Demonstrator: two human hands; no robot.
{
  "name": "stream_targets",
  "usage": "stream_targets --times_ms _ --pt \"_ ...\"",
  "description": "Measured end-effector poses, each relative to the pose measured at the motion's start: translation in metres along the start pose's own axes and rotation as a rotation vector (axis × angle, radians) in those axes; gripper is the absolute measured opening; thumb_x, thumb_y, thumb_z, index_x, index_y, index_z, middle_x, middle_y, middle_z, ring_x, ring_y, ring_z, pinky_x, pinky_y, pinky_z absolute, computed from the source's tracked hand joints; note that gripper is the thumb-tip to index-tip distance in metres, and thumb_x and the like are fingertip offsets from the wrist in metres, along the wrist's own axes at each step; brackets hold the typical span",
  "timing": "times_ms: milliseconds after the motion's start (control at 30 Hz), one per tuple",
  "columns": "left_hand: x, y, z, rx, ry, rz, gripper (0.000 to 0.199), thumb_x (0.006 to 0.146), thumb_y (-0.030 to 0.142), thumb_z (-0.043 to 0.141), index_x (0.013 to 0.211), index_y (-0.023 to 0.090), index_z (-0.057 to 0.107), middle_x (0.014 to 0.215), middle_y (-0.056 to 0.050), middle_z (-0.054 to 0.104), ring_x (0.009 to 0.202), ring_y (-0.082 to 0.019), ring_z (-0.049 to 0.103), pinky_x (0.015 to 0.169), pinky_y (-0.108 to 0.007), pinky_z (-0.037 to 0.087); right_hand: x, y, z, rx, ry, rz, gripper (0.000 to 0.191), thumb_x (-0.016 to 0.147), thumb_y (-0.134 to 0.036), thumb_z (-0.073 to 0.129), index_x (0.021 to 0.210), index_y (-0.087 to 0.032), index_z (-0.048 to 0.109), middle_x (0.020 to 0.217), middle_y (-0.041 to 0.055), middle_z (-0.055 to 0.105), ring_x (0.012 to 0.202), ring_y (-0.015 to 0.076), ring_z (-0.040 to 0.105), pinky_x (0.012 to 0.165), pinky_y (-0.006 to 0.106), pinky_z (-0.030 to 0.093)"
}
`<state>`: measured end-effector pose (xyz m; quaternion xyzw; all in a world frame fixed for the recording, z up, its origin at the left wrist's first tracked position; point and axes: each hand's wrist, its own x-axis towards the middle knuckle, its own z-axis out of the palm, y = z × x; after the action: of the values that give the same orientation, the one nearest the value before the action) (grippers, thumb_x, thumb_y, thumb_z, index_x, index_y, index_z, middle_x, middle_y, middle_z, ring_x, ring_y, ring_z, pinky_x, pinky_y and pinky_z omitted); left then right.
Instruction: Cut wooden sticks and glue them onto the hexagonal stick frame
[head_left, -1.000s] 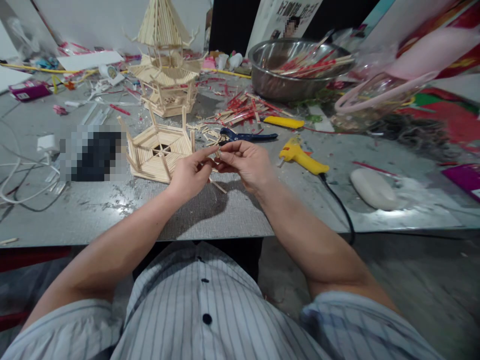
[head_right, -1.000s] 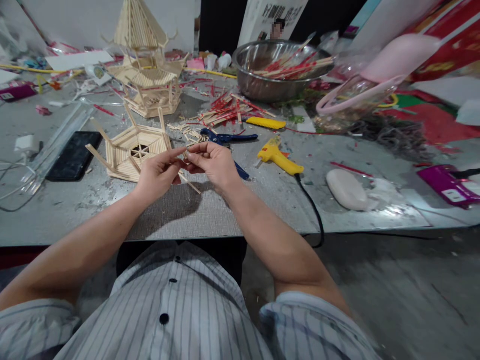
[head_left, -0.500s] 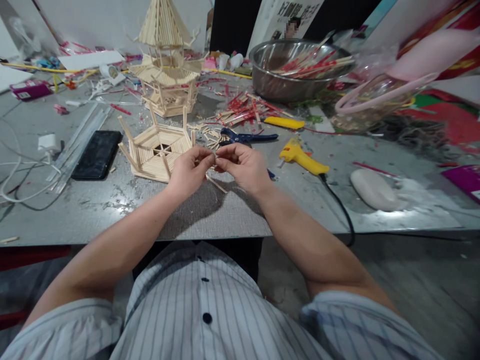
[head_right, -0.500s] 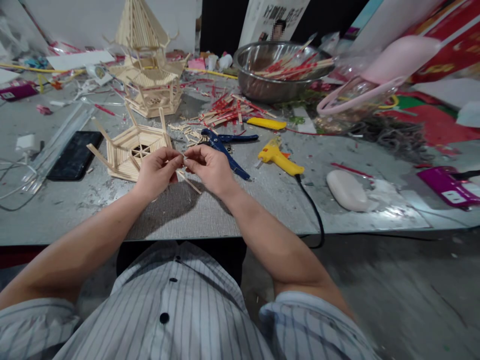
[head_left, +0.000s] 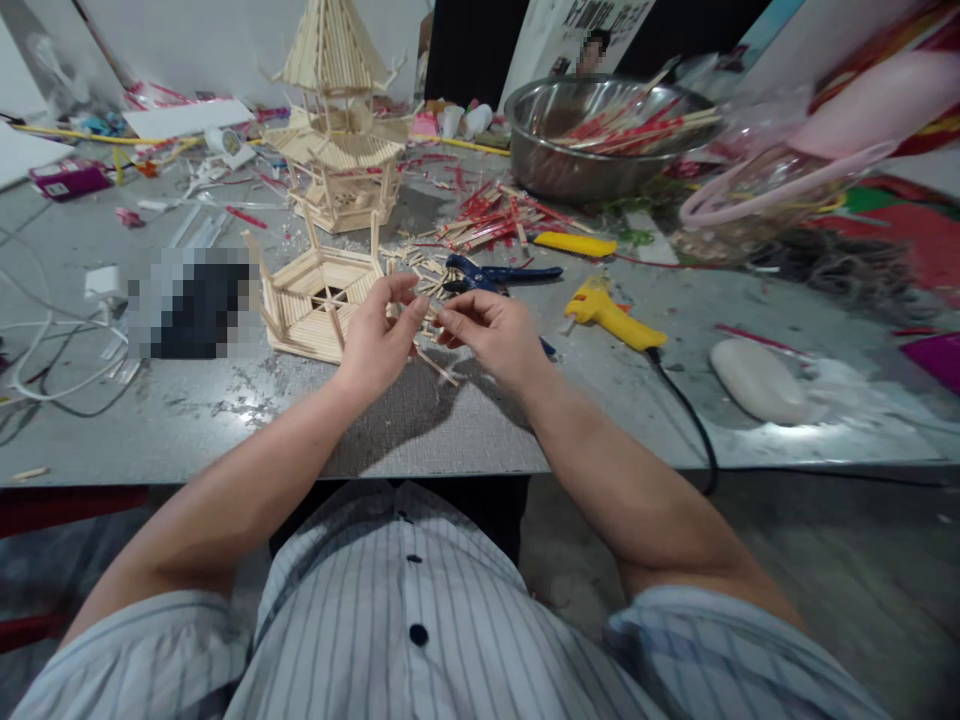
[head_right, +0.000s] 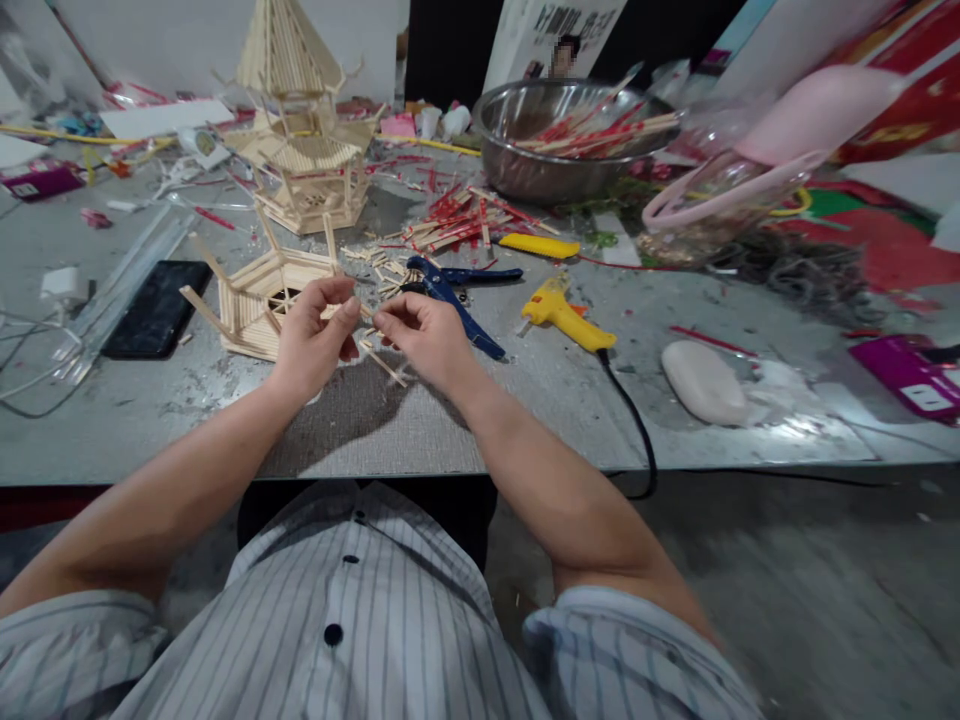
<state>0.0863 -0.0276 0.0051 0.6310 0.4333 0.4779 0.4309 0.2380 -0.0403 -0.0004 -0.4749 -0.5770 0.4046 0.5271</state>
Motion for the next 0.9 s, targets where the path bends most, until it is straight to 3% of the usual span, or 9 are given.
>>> stream_targets --times_ms 133,200,300,400,567,633,733,800,900 --pt "-0.015 0.020 -0.007 0.126 0.160 0.214 0.029 0.087 0.031 0.059 0.115 0.024 0.055 0.126 -0.007 0.054 0.073 -0.008 0.059 0.058 -0.019 0.046 -0.001 -0.001 0.004 0.076 0.028 0.073 0.027 0.067 -0.043 0.078 0.067 -0.020 0.062 0.062 -0.0018 0.063 0.052 0.0093 0.055 0.052 0.024 0.048" --pt "-0.023 0.035 -0.017 0.169 0.188 0.300 0.028 0.087 0.031 0.060 0.114 0.024 0.057 0.132 -0.008 0.050 0.082 -0.011 0.059 0.065 -0.021 0.048 -0.002 -0.002 0.007 0.116 0.017 0.140 0.026 0.067 -0.040 0.079 0.066 -0.020 0.062 0.062 -0.0016 0.064 0.051 0.0084 0.055 0.049 0.022 0.047" --pt "-0.027 0.045 -0.040 0.225 0.229 0.313 0.026 0.086 0.029 0.060 0.111 0.025 0.060 0.133 -0.007 0.050 0.081 -0.011 0.058 0.065 -0.022 0.048 -0.003 -0.004 0.014 0.179 -0.068 0.280 0.025 0.068 -0.037 0.079 0.065 -0.019 0.062 0.065 -0.0002 0.066 0.050 0.0083 0.057 0.046 0.021 0.047" --pt "-0.020 0.031 -0.067 0.213 0.290 0.270 0.023 0.083 0.022 0.058 0.107 0.024 0.061 0.122 -0.006 0.056 0.074 -0.009 0.057 0.061 -0.021 0.047 -0.001 -0.006 0.024 0.202 -0.153 0.386 0.021 0.071 -0.031 0.077 0.065 -0.018 0.061 0.066 0.0010 0.067 0.048 0.0083 0.058 0.043 0.020 0.046" --pt "-0.005 -0.005 -0.090 0.137 0.239 0.007 0.026 0.071 0.008 0.052 0.092 0.021 0.061 0.075 0.000 0.061 0.054 -0.007 0.052 0.047 -0.019 0.043 0.006 -0.004 0.042 0.142 -0.176 0.416 0.017 0.076 -0.021 0.071 0.064 -0.018 0.059 0.066 0.0008 0.065 0.045 0.0082 0.055 0.040 0.021 0.043" --pt "-0.003 -0.011 -0.089 0.099 0.141 -0.106 0.025 0.066 0.007 0.052 0.086 0.019 0.061 0.063 0.003 0.057 0.049 -0.007 0.051 0.045 -0.018 0.043 0.009 -0.001 0.047 0.103 -0.181 0.361 0.015 0.076 -0.022 0.070 0.066 -0.019 0.060 0.066 0.0002 0.064 0.046 0.0083 0.055 0.042 0.022 0.044" --pt "-0.004 -0.011 -0.084 0.062 0.001 -0.181 0.021 0.062 0.007 0.054 0.080 0.016 0.061 0.060 0.002 0.059 0.051 -0.008 0.054 0.046 -0.018 0.046 0.013 0.003 0.051 -0.053 -0.163 0.122 0.009 0.074 -0.022 0.069 0.068 -0.019 0.062 0.064 -0.0008 0.063 0.053 0.0098 0.056 0.051 0.024 0.046" --pt "-0.006 -0.009 -0.082 0.048 -0.038 -0.178 0.019 0.062 0.008 0.055 0.079 0.015 0.061 0.062 0.002 0.060 0.052 -0.007 0.055 0.047 -0.018 0.047 0.013 0.006 0.052 -0.153 -0.143 -0.047 0.005 0.074 -0.022 0.067 0.071 -0.019 0.064 0.066 -0.0003 0.065 0.059 0.0115 0.058 0.060 0.026 0.048" --pt "-0.006 -0.009 -0.082 0.039 -0.042 -0.166 0.016 0.063 0.007 0.055 0.076 0.015 0.061 0.061 0.002 0.060 0.050 -0.007 0.055 0.048 -0.018 0.048 0.011 0.009 0.052 -0.221 -0.123 -0.172 0.004 0.076 -0.022 0.062 0.074 -0.019 0.065 0.072 0.0015 0.067 0.065 0.0133 0.059 0.066 0.029 0.047"
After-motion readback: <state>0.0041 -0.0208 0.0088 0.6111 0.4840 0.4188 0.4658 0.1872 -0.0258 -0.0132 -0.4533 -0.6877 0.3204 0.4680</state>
